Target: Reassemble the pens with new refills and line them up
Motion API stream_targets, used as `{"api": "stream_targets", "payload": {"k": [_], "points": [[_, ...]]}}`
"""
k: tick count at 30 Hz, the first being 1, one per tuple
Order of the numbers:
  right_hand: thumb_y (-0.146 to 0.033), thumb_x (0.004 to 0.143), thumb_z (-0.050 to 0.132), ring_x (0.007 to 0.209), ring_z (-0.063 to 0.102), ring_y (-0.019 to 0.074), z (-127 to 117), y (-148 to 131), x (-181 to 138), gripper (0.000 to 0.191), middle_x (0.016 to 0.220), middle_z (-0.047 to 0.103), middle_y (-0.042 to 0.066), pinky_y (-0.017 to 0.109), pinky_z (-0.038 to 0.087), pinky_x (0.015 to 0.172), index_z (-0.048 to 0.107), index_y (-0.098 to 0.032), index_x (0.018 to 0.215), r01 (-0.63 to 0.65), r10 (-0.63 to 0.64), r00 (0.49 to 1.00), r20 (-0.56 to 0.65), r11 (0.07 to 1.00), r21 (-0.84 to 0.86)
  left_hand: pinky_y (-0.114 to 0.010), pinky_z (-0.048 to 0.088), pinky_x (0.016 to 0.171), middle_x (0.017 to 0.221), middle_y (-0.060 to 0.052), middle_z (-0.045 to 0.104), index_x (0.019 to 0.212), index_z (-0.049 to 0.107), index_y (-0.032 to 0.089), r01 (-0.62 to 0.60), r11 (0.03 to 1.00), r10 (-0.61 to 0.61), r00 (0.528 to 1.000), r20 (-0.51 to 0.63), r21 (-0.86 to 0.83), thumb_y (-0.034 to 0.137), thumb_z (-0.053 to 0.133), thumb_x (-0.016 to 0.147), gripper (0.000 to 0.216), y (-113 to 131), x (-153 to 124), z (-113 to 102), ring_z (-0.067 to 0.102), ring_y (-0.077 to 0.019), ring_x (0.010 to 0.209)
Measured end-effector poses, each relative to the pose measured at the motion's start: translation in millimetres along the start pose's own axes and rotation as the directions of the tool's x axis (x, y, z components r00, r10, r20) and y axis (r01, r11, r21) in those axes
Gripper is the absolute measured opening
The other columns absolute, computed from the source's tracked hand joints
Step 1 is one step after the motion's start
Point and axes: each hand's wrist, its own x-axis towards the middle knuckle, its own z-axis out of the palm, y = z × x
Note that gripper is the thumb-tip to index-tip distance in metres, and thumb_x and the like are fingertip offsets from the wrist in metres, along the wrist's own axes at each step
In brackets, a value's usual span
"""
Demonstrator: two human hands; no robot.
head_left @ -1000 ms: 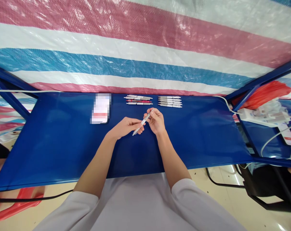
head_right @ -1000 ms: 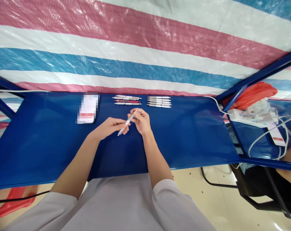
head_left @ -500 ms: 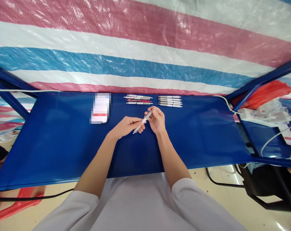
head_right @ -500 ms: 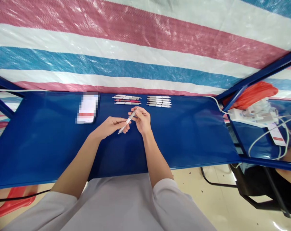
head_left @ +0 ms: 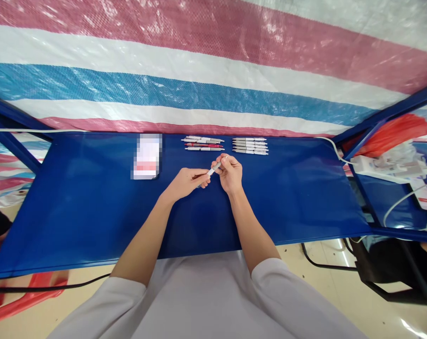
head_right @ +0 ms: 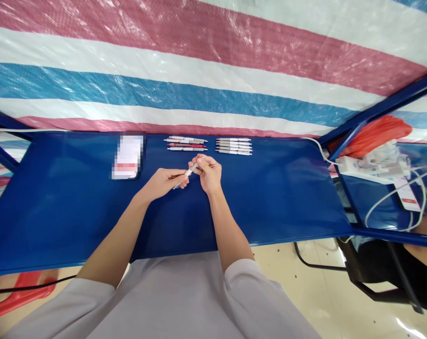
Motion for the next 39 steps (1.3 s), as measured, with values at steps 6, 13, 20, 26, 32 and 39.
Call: {"api": "stream_targets", "payload": {"k": [6, 13, 20, 26, 32, 39], "points": [[-0.038, 0.063, 0.084, 0.068, 0.072, 0.014, 3, 0, 0, 0.028, 0.073, 0.071, -0.003, 0.027, 0.062, 0.066, 0.067, -0.022, 0.08, 0.049, -0.049, 0.997, -0.054, 0.999, -0.013, -0.025, 0.051, 0.071, 0.076, 0.0, 0.071, 0.09, 0.075, 0.021, -0.082, 0.98, 0.105, 0.987, -0.123, 0.179, 0.042, 0.057, 0.09, 0.027, -6, 2, 8, 0.066, -0.0159, 0.068], [-0.036, 0.067, 0.081, 0.075, 0.074, 0.0153, 8, 0, 1, 0.024, 0.079, 0.074, -0.002, 0.028, 0.062, 0.07, 0.069, -0.022, 0.083, 0.056, -0.055, 0.995, -0.077, 0.998, 0.006, -0.025, 0.047, 0.07, 0.08, -0.002, 0.073, 0.101, 0.076, 0.021, -0.137, 0.925, 0.223, 0.951, -0.213, 0.354, 0.04, 0.058, 0.089, 0.028, -3, 4, 11, 0.064, -0.0165, 0.068], [-0.039, 0.072, 0.077, 0.087, 0.075, 0.0169, 8, -11, -5, 0.026, 0.093, 0.077, 0.0, 0.029, 0.062, 0.075, 0.072, -0.024, 0.093, 0.049, -0.051, 0.998, -0.021, 0.995, -0.09, -0.028, 0.053, 0.074, 0.082, -0.003, 0.076, 0.101, 0.075, 0.02, -0.046, 0.987, 0.08, 0.971, -0.223, 0.152, 0.044, 0.063, 0.085, 0.031, -2, 0, 11, 0.07, -0.0186, 0.072], [-0.043, 0.075, 0.074, 0.091, 0.075, 0.0171, 3, -20, -12, 0.026, 0.094, 0.078, 0.001, 0.028, 0.061, 0.076, 0.073, -0.024, 0.094, 0.058, -0.056, 0.998, 0.021, 0.991, -0.123, -0.036, 0.057, 0.08, 0.091, -0.01, 0.077, 0.102, 0.07, 0.016, -0.062, 0.984, 0.004, 0.943, -0.332, -0.165, 0.046, 0.071, 0.081, 0.037, 3, 0, 13, 0.073, -0.0224, 0.081], [-0.041, 0.075, 0.074, 0.092, 0.073, 0.0159, -6, -20, -26, 0.025, 0.095, 0.077, 0.001, 0.027, 0.059, 0.077, 0.073, -0.024, 0.093, 0.12, -0.116, 0.993, 0.034, 0.944, -0.307, -0.044, 0.052, 0.097, 0.094, -0.008, 0.077, 0.095, 0.062, 0.018, -0.218, 0.827, -0.065, 0.878, -0.473, -0.518, 0.042, 0.079, 0.075, 0.035, 11, 5, 18, 0.071, -0.0251, 0.102], [-0.038, 0.072, 0.077, 0.086, 0.07, 0.0138, -15, -9, -33, 0.028, 0.097, 0.075, -0.001, 0.021, 0.058, 0.069, 0.073, -0.025, 0.097, 0.248, -0.209, 0.969, 0.132, 0.842, -0.48, -0.045, 0.046, 0.105, 0.101, -0.008, 0.077, 0.093, 0.056, 0.02, -0.27, 0.722, -0.115, 0.861, -0.495, -0.637, 0.039, 0.078, 0.077, 0.033, 15, 7, 39, 0.066, -0.0243, 0.114]]}}
